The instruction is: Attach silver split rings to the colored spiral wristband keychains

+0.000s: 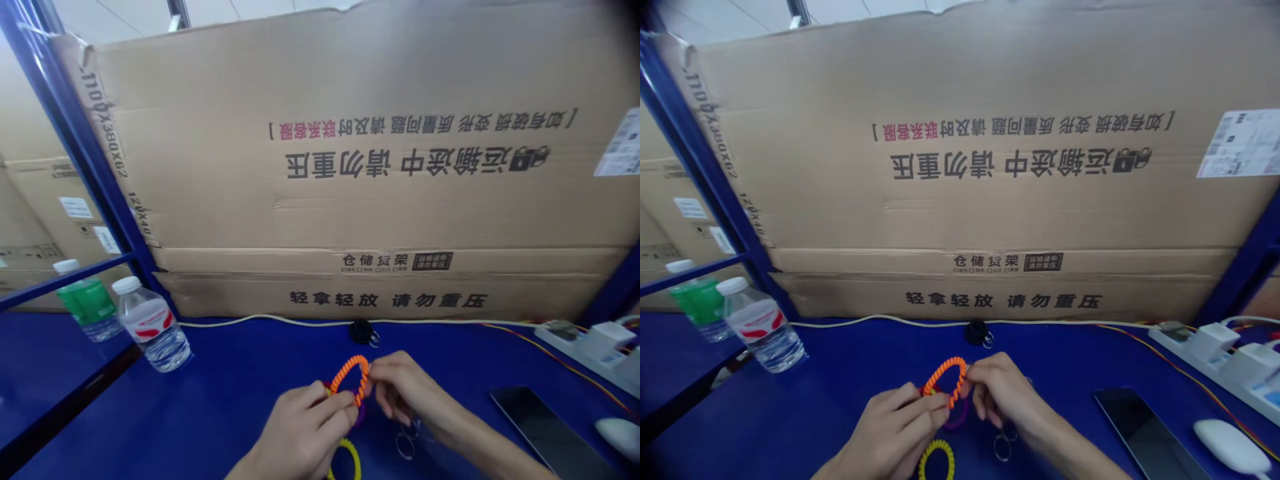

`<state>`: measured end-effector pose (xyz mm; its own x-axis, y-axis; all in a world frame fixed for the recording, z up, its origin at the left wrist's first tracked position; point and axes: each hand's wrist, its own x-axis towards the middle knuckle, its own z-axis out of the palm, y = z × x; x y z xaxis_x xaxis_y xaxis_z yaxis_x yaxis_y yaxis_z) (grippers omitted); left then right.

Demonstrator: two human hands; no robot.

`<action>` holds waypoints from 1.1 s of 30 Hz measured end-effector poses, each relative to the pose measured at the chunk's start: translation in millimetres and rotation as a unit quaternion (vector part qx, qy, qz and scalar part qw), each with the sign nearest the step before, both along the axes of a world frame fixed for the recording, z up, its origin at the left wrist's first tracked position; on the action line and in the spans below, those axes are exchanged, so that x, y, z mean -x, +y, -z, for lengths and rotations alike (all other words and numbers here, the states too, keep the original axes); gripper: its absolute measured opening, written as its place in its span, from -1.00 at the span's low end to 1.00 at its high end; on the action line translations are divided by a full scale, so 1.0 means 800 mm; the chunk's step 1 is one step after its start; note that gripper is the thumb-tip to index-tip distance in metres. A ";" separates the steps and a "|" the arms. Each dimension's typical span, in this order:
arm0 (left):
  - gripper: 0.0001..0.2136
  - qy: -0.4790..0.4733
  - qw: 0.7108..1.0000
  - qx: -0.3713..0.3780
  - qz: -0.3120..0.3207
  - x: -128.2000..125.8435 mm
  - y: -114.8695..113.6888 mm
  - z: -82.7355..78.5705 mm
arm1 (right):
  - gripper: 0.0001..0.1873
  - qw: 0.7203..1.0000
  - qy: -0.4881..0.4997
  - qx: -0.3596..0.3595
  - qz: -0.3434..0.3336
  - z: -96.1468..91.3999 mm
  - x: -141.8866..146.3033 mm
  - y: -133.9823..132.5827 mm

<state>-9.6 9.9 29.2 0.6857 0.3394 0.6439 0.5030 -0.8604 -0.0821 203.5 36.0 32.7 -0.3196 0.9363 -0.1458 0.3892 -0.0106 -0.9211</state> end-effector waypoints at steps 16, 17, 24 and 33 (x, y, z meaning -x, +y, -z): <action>-0.88 -0.176 0.973 0.141 -0.048 -0.001 0.008 0.002 | -0.77 0.878 0.448 0.165 0.007 0.007 0.024 -0.011; -0.88 -0.183 0.972 0.139 -0.048 -0.001 0.008 0.001 | -0.78 0.873 0.458 0.166 -0.001 0.008 0.026 -0.012; -0.89 -0.176 0.976 0.122 -0.038 -0.002 0.007 -0.002 | -0.76 0.922 0.381 0.066 -0.025 0.013 0.030 -0.015; -0.83 -0.050 0.997 0.043 -0.043 0.007 0.012 0.002 | -0.81 0.941 -0.125 -0.308 -0.066 -0.014 0.003 -0.015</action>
<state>-15.5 19.2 27.8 0.5861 0.4507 0.6733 0.5771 -0.8155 0.0435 201.2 24.0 44.0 -0.4672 0.8220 0.3256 0.5543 0.5592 -0.6165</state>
